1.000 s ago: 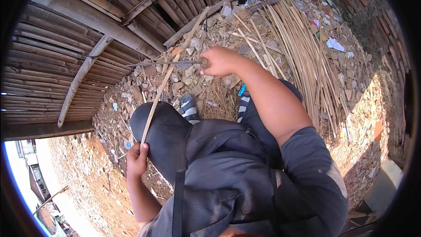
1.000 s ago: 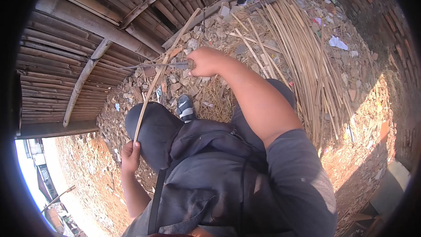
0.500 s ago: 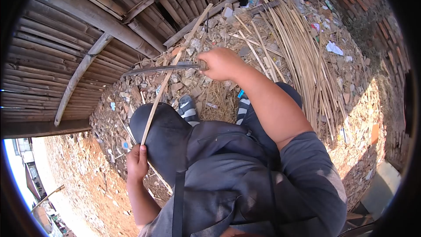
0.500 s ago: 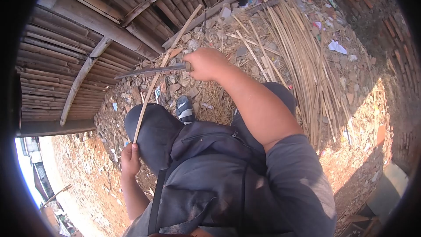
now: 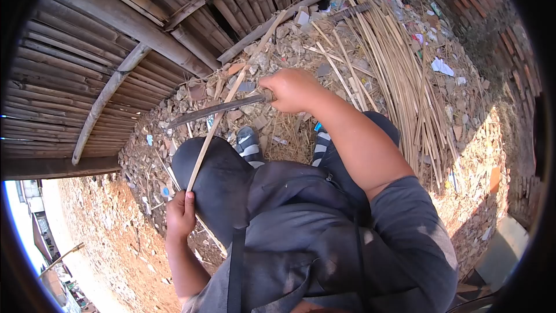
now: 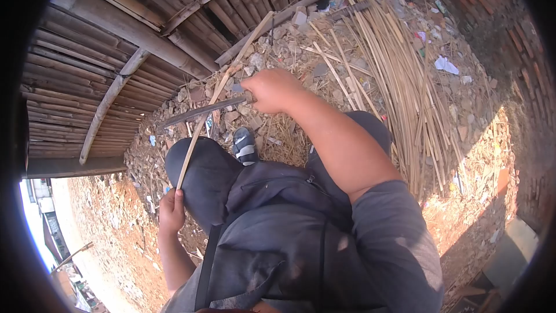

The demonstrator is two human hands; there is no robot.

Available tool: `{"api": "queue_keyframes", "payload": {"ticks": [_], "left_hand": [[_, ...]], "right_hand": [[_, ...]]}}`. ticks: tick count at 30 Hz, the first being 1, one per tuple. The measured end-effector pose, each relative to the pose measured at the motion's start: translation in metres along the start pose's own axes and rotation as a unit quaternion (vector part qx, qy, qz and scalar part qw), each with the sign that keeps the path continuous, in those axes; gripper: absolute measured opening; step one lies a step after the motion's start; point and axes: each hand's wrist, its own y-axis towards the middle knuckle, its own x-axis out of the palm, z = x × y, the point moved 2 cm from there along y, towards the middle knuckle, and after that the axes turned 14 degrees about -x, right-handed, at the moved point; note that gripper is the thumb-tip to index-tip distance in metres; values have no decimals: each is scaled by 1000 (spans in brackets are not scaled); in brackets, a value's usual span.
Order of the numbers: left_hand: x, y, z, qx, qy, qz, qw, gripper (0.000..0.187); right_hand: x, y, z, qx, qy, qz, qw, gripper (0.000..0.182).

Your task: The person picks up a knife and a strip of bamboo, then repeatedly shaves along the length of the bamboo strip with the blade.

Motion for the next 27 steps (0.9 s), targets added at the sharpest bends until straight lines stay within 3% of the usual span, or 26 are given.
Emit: {"api": "queue_keyframes", "payload": {"ticks": [4,7,10,13,17,20,23,27], "left_hand": [[1,-2,1,15,24,8,1000,48],[0,0,2,24,10,10,1000,47],[-3,0,5,11,10,-9,1000,45],[-1,-1,4,23,16,8,1000,45],[0,-3,5,28,23,26,999,45],[3,-2,3,35,18,25,999,46],[0,3,5,37,22,24,999,46],[-2,1,9,23,7,9,1000,47]], "right_hand": [[7,-6,47,103,23,85,991,37],[13,-5,46,57,-13,76,995,33],[4,-4,13,59,-4,6,998,34],[10,0,-7,-46,-12,7,999,31],[13,0,1,-51,-10,33,998,31],[15,1,41,114,-18,135,984,31],[16,0,39,116,-32,65,991,32],[14,-2,19,70,-16,41,997,29]]}}
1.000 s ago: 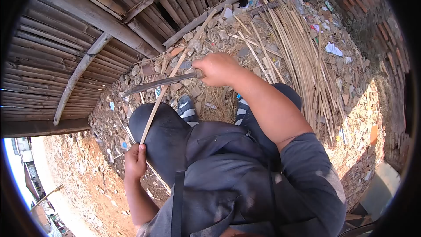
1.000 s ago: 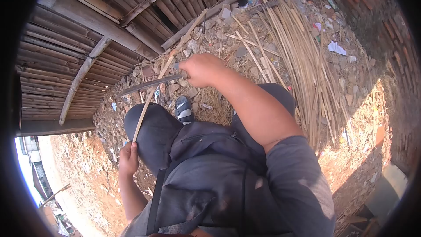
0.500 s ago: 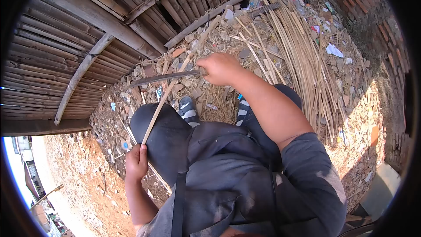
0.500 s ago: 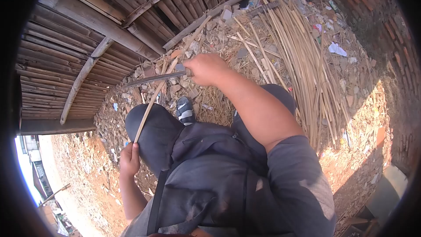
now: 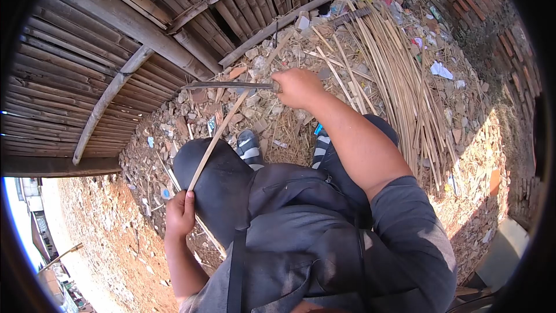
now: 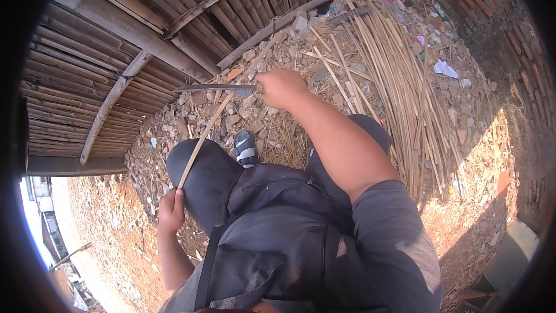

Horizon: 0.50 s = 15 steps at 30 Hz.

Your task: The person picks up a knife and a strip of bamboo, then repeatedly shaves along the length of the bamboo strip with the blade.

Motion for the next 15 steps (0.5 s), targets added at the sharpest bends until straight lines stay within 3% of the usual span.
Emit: {"api": "queue_keyframes", "payload": {"ticks": [5,8,11,14,15], "left_hand": [[1,0,1,-5,3,8,1000,46],[2,0,2,-8,5,5,1000,46],[3,-1,-3,-3,9,10,1000,45],[4,3,-6,-10,-2,-3,1000,44],[4,4,-9,-14,-7,-10,1000,44]], "right_hand": [[8,2,-29,-123,-10,6,992,24],[7,3,-30,-146,-13,-7,989,22],[-5,8,-7,-14,-27,-15,999,25],[-1,5,21,86,49,48,994,32],[8,5,21,44,25,77,996,35]]}}
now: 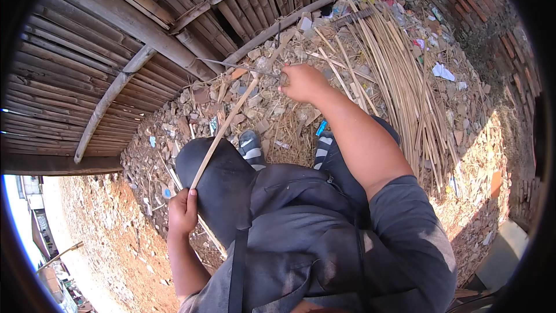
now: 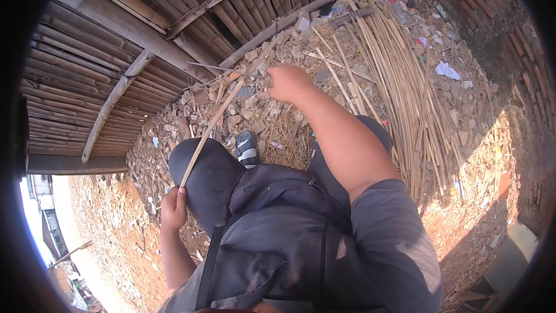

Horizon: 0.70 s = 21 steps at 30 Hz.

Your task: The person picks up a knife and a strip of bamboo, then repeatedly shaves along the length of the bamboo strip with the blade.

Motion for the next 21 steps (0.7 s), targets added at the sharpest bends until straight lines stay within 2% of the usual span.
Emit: {"api": "queue_keyframes", "payload": {"ticks": [3,9,12,15,18,21], "left_hand": [[-3,0,2,4,-5,2,1000,45],[-4,-1,4,-17,-4,-8,1000,45],[-3,-1,6,-1,0,5,1000,45],[-2,-1,7,-2,-1,6,1000,45],[-2,-1,5,-5,-4,7,1000,45],[-1,-2,7,-4,-9,9,1000,45]], "right_hand": [[3,-2,-1,-2,-15,-59,998,35],[-3,-2,-32,-88,-7,-91,992,36],[5,-6,-39,-155,13,-70,985,31],[3,-6,-39,-180,8,-75,981,32],[-2,-3,-26,-138,-5,-49,989,34],[-5,3,-5,-11,-26,25,999,35]]}}
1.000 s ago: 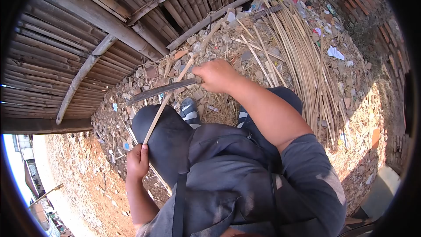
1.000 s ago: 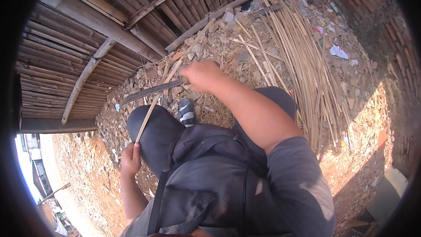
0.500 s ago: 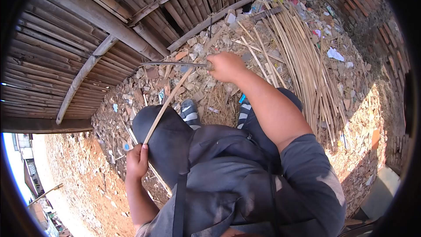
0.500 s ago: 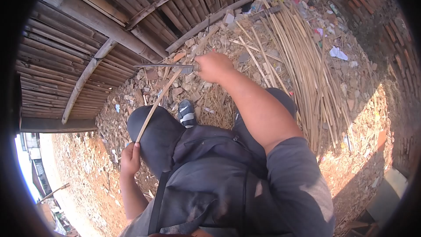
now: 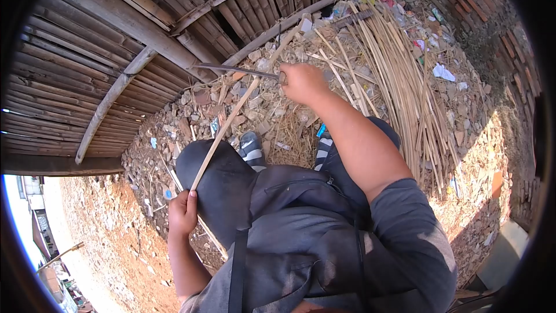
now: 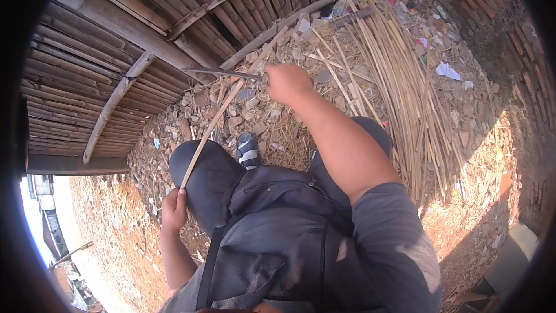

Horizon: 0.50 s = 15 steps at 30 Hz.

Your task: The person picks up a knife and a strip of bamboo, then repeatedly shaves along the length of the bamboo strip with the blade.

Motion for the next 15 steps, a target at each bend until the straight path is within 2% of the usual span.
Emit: {"api": "queue_keyframes", "payload": {"ticks": [1,4,7,10,13,15], "left_hand": [[0,0,1,0,-2,1,1000,45],[-1,3,-2,2,10,3,1000,45],[0,3,-6,-2,-7,-6,1000,45],[-3,2,1,-7,-3,-11,1000,46],[1,4,-10,-3,-6,-1,1000,46],[0,5,-8,0,-6,-2,1000,46]], "right_hand": [[1,-3,4,24,54,1,998,35],[16,-6,8,2,41,11,999,36],[7,-5,1,-6,29,-64,997,36],[-5,-5,-16,-32,56,-79,995,34],[8,-4,-19,-90,59,-51,993,32],[6,-6,-24,-107,48,-79,990,36]]}}
